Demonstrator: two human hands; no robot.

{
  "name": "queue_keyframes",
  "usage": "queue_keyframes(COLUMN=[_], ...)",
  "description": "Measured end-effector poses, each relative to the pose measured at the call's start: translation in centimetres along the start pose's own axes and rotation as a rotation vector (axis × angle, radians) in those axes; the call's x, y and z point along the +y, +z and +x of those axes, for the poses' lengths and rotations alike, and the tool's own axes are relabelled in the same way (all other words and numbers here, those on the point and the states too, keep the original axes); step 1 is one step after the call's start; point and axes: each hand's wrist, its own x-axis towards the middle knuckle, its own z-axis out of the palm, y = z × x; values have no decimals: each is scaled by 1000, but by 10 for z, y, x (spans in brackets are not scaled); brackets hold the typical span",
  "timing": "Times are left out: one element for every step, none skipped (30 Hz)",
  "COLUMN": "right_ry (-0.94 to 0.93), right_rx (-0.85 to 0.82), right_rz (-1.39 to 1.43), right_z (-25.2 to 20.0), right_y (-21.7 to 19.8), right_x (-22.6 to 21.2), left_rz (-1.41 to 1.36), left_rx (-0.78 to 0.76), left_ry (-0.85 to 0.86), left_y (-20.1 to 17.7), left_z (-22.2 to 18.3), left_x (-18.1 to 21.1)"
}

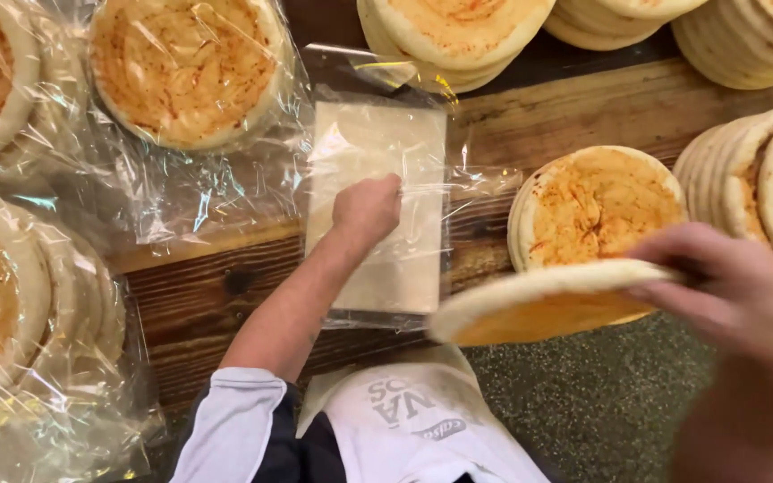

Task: The person places pre-sauced pizza bases one by one into plastic bags on a wooden table and then stacks the bagged bases.

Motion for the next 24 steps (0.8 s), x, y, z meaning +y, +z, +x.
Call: queue_keyframes(right_ry=[-1, 192, 386, 387, 391, 386, 390, 443, 496, 498, 490, 467, 470, 336, 194, 191, 42, -110, -112, -167, -227, -234, -123, -12], right_rx=[7, 75, 136, 136, 284, 430, 422, 416, 413, 407, 361, 304, 302, 351, 394, 392, 426, 458, 451, 415, 386, 384, 340, 294], right_rz=[-9, 95, 203, 200, 594, 989, 989, 1045, 1102, 1104, 670, 238, 237, 64, -109, -110, -327, -542, -541, -536, -529, -526, -472, -416], right_z=[8, 17, 27, 28, 29, 29, 32, 35, 39, 44, 50, 55, 69, 82, 97, 100, 103, 107, 98, 87, 80, 66, 55, 42], right_y=[31, 61, 92, 129, 167, 204, 232, 260, 288, 280, 269, 258, 262, 265, 267, 273, 278, 284, 285, 285, 285, 283, 282, 280], right_x=[-7, -14, -19, -14, -9, -3, 26, 55, 84, 62, 40, 18, 18, 18, 18, 46, 73, 100, 113, 126, 138, 127, 116, 105], left_rz=[-3, -29, -55, -58, -51, -44, -48, 95, 241, 241, 339, 437, 436, 443, 444, 442, 506, 567, 566, 539, 514, 516, 446, 374], left_rx=[6, 5, -3, -2, -41, -79, -82, -67, -52, -54, 22, 98, 95, 352, 616, 617, 797, 974, 970, 933, 898, 901, 808, 716], left_ry=[8, 76, 136, 137, 201, 264, 257, 285, 315, 309, 363, 417, 417, 539, 652, 648, 534, 414, 408, 242, 77, 70, 25, -19], left_y=[-1, -1, 0, -1, -1, 0, 2, 5, 6, 23, 39, 56, 64, 73, 80, 93, 104, 116, 130, 144, 156, 155, 153, 152], left_z=[0, 2, 1, 1, -1, -2, -5, -7, -9, -10, -10, -10, -16, -22, -27, -23, -17, -12, -24, -37, -48, -71, -93, -116], left_x=[-10, -19, -30, -42, -55, -68, -79, -90, -101, -110, -118, -125, -126, -128, -129, -147, -165, -183, -192, -201, -211, -198, -187, -174])
